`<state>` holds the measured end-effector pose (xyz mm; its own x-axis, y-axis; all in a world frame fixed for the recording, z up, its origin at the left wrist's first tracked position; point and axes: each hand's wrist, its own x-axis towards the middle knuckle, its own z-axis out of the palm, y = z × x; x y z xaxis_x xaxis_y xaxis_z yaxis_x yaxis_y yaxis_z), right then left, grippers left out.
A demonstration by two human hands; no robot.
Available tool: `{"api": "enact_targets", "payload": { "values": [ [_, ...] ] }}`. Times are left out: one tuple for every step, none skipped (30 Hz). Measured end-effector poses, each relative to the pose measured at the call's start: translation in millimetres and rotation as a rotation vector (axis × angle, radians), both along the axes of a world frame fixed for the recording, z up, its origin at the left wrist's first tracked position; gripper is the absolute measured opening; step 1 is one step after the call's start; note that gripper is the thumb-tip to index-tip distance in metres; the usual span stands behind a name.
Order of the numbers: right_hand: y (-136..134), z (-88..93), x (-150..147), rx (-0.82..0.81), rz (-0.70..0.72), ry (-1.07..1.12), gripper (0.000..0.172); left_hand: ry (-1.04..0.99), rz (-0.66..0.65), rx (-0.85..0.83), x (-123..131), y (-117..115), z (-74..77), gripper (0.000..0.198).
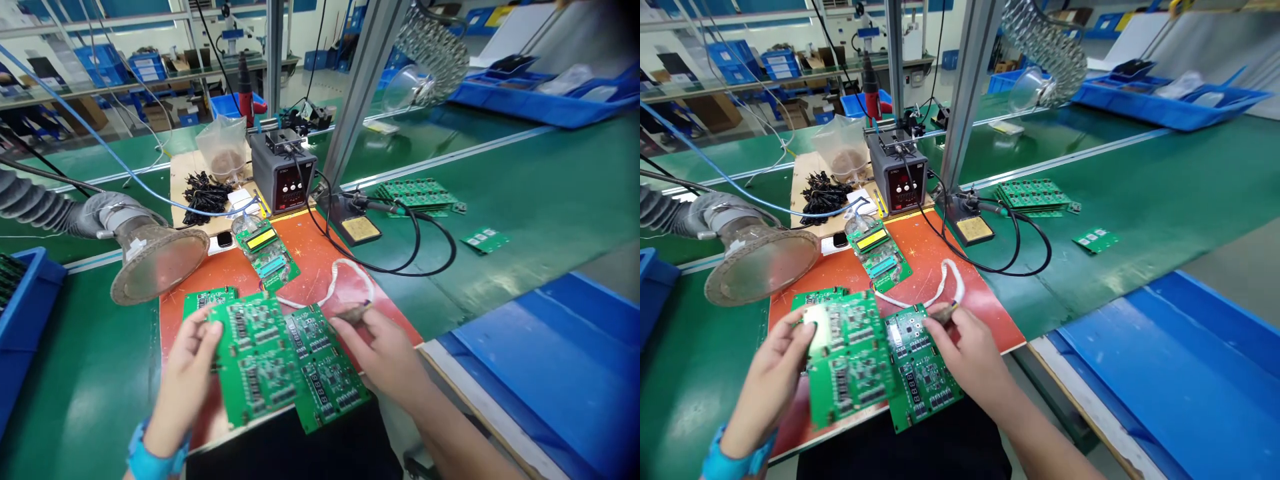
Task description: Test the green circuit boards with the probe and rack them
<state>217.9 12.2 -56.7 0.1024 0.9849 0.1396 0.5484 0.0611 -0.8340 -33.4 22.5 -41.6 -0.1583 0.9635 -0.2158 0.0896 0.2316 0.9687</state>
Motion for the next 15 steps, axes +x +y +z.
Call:
{"api": "enact_targets", "payload": {
  "values": [
    [5,-2.3,-3,-0.007,0.018,0.010,0.019,0.007,0.042,0.010,-12,5,0.7,0.051],
    [10,-4.9,-6,-0.016,0.032,0.016,0.019,0.022,0.073,0.025,-22,10,0.7,0.053],
    [13,-7.6,-8,-0.022,0.042,0.014,0.018,0.050,0.096,0.034,-32,15,0.2,0.055],
    [14,-10.0,-10,-0.024,0.050,0.004,0.018,0.087,0.111,0.037,-39,20,-0.9,0.055],
    [15,-12.1,-12,-0.020,0.057,-0.013,0.017,0.127,0.121,0.036,-46,23,-2.5,0.056],
    [15,-13.8,-13,-0.012,0.064,-0.032,0.017,0.168,0.126,0.031,-50,26,-4.5,0.056],
    [14,-15.0,-13,-0.002,0.070,-0.050,0.017,0.203,0.127,0.027,-53,28,-6.8,0.056],
    [14,-15.8,-13,0.008,0.076,-0.066,0.016,0.231,0.126,0.026,-55,30,-9.4,0.056],
    [13,-16.1,-13,0.018,0.082,-0.077,0.016,0.253,0.122,0.030,-56,31,-12.1,0.056],
    [13,-16.3,-13,0.028,0.084,-0.085,0.015,0.273,0.117,0.036,-57,32,-15.0,0.056],
    [13,-16.2,-13,0.036,0.085,-0.092,0.014,0.291,0.112,0.039,-58,32,-17.8,0.056],
    [13,-16.1,-13,0.044,0.084,-0.098,0.014,0.308,0.108,0.039,-58,33,-20.6,0.057],
    [14,-16.0,-14,0.052,0.082,-0.105,0.014,0.331,0.105,0.037,-59,33,-23.0,0.057],
    [15,-15.9,-14,0.058,0.083,-0.114,0.014,0.360,0.103,0.035,-60,34,-25.0,0.058],
    [16,-15.9,-15,0.066,0.082,-0.122,0.014,0.395,0.100,0.035,-61,34,-26.5,0.057]
  ]
}}
